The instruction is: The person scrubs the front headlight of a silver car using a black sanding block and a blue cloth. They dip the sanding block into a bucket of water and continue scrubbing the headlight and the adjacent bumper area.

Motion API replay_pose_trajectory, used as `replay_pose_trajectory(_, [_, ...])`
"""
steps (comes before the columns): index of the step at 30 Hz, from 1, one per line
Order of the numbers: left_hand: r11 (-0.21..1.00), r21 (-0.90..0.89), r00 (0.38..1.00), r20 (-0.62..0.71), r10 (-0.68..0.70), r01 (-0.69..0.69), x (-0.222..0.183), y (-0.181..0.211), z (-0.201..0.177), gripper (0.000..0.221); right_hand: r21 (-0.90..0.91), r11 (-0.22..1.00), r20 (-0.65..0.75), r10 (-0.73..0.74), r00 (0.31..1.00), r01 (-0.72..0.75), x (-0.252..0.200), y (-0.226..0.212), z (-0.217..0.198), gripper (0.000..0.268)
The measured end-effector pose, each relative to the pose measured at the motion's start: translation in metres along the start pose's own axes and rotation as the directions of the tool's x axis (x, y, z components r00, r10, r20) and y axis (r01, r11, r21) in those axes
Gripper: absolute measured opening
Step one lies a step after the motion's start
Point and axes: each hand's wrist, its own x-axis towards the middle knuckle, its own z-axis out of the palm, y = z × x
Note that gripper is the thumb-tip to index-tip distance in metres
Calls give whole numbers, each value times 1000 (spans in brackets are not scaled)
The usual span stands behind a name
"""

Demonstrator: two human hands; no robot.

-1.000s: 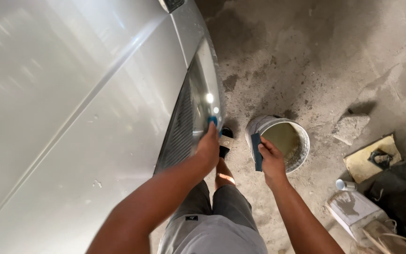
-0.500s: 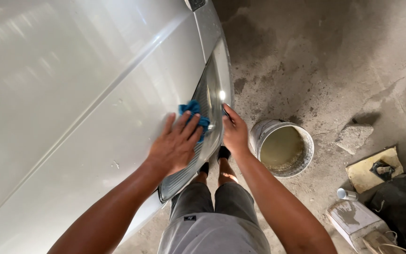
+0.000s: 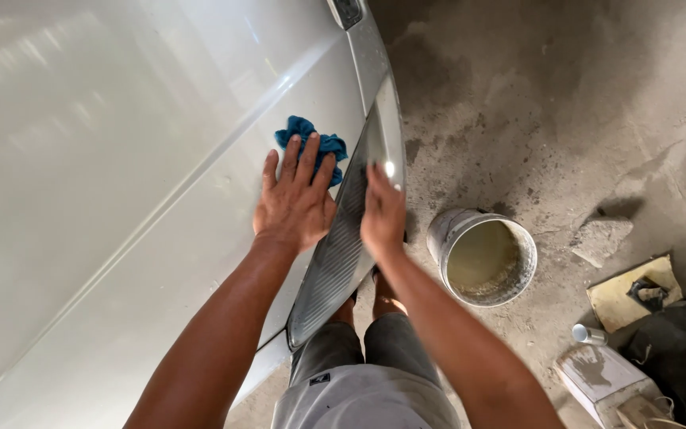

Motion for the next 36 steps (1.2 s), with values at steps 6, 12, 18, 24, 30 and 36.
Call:
replay_pose_trajectory(6, [1000, -22, 1000, 23, -5, 6, -2, 4, -2, 64, 29, 995, 87, 91, 992, -94, 43, -27, -15, 41])
replay_pose_trajectory(12, [999, -51, 1000, 0, 9, -9, 1, -1, -6, 65, -135, 954, -37, -276, 960, 269, -46, -2, -15, 36])
replay_pose_trajectory(18, [998, -59, 999, 31, -12, 14, -2, 4, -3, 64, -133, 990, -20, -39, 999, 36, 85, 25, 12, 37])
replay_pose_trajectory(24, [999, -37, 1000, 1, 2, -2, -1, 0, -6, 64, -166, 984, 159, -44, 986, 70, 19, -11, -22, 49])
replay_pose_trajectory(30, [998, -58, 1000, 6, -6, 6, 0, 0, -11, 64, 355, 929, 53, 90, 995, -103, 6, -3, -12, 50])
replay_pose_trajectory(36, [997, -79, 1000, -25, 4, -6, -2, 0, 0, 61, -6, 1000, 57, -15, 998, 15, -5, -31, -27, 55])
